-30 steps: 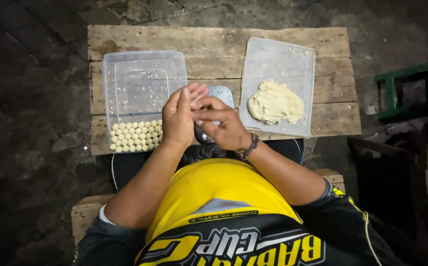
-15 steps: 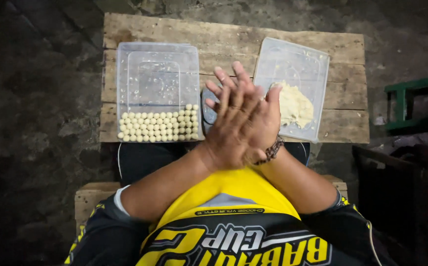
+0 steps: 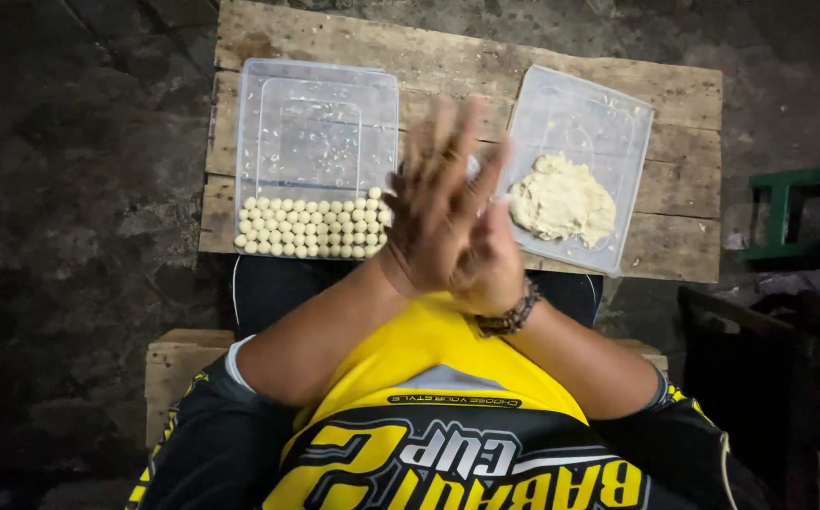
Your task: The person repeatedly pinches off small pieces of dough from a larger mass, weighs each piece on a digital scale, and rolls it into a ball between their palms. The finished dough balls are placed into a clear plastic container. The process is repeated continuously.
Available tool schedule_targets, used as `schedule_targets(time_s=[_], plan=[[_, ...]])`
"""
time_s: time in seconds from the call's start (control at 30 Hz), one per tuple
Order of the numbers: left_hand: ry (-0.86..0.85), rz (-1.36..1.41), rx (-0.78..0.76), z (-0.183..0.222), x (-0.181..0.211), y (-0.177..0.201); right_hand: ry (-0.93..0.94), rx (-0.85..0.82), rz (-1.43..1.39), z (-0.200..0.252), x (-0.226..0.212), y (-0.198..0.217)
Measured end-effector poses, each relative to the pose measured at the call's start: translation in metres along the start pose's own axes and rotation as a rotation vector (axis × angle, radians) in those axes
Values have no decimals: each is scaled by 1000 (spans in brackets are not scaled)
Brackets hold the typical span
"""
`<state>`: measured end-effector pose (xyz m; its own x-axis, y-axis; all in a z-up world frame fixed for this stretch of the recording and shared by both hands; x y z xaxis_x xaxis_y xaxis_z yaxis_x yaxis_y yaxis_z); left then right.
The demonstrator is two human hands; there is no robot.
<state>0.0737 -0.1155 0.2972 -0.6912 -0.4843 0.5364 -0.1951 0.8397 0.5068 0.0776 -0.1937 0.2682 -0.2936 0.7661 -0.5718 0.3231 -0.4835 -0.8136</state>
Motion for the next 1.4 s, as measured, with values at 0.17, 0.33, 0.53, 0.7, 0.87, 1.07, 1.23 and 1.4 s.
schedule_targets(time_s=[0.17, 0.33, 0.53, 0.7, 0.87, 1.07, 1.23, 1.4], plan=[[-124, 65, -46, 7, 23, -3, -66, 157, -72, -20, -9, -6], [39, -111, 62, -6, -4, 19, -162, 223, -176, 6, 5, -3], [-30, 79, -120, 8, 7, -13, -78, 112, -50, -9, -11, -21], [6, -88, -13, 3, 9, 1, -122, 111, -88, -10, -12, -22], [8, 54, -171, -1, 1, -7, -75, 89, -106, -12, -5, -21], [47, -142, 43, -3, -18, 22, -85, 193, -61, -28, 12, -33], [48, -124, 50, -3, -18, 14, -143, 296, -488, -10, 2, -30], [-67, 22, -89, 7, 3, -11, -110, 172, -166, -19, -11, -24]])
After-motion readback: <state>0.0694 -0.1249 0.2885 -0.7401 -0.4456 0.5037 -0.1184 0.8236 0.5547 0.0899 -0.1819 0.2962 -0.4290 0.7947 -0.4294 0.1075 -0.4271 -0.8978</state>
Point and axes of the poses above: each hand's wrist, its own z-axis away from the middle knuckle, its own y-axis out of the back of the hand, x = y × z, the point moved 4 cm from there along -z, towards the middle knuckle, and after that the axes turned 3 degrees about z, right-handed, at the moved point
